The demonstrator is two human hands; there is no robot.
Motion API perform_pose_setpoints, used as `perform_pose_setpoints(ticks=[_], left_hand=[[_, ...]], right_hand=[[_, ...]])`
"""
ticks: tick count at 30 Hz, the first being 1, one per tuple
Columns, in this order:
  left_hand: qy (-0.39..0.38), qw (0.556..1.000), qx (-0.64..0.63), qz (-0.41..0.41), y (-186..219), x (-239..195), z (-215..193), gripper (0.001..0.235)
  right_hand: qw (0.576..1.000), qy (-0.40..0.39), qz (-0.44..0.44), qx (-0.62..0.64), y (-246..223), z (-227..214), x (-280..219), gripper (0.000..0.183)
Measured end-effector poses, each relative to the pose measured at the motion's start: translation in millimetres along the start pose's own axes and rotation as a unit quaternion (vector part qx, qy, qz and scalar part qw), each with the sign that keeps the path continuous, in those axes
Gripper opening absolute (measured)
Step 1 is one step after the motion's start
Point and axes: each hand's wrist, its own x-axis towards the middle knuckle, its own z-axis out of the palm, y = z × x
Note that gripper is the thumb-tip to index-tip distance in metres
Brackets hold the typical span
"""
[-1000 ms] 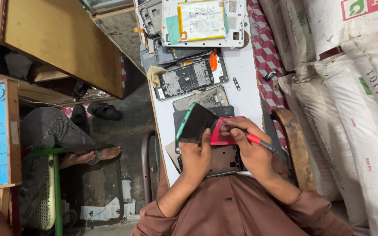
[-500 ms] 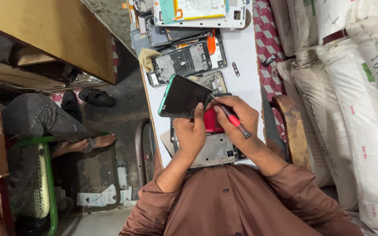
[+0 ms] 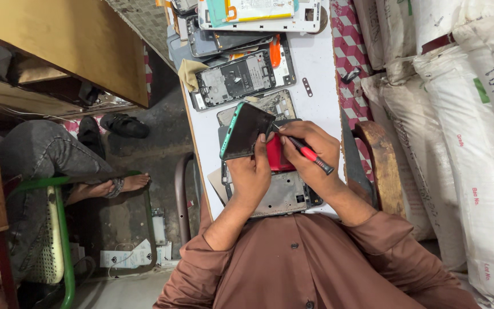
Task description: The person uses a red-handled screwdriver to pry and separate the screen from the frame of a smartphone. They rotate the device and continue working along the edges to loosen the casing.
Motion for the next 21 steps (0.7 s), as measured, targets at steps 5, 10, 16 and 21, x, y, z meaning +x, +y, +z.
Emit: perform_pose_setpoints(ticks=[5, 10, 16, 21], left_hand=[[-0.013, 1.000, 0.008, -0.005, -2.7, -4.1, -0.5, 0.018], [-0.027, 0.998, -0.032, -0.045, -9.1, -8.7, 0.5, 0.017], [-0.024, 0.999, -0.031, -0.019, -7.3, -8.5, 3.1, 0.027], [-0.047, 0.997, 0.021, 0.055, 6.3, -0.5, -3.4, 0.048]], right_hand=[[1.000, 0.018, -0.008, 0.007, -2.4, 1.5, -1.4, 0.017], [1.000, 0.002, 0.009, 0.008, -3.5, 1.0, -0.8, 0.015], [1.000, 0.015, -0.006, -0.003, -4.4, 1.2, -2.8, 0.016], [1.000, 0.021, -0.009, 0.001, -3.9, 3.1, -2.3, 0.017]])
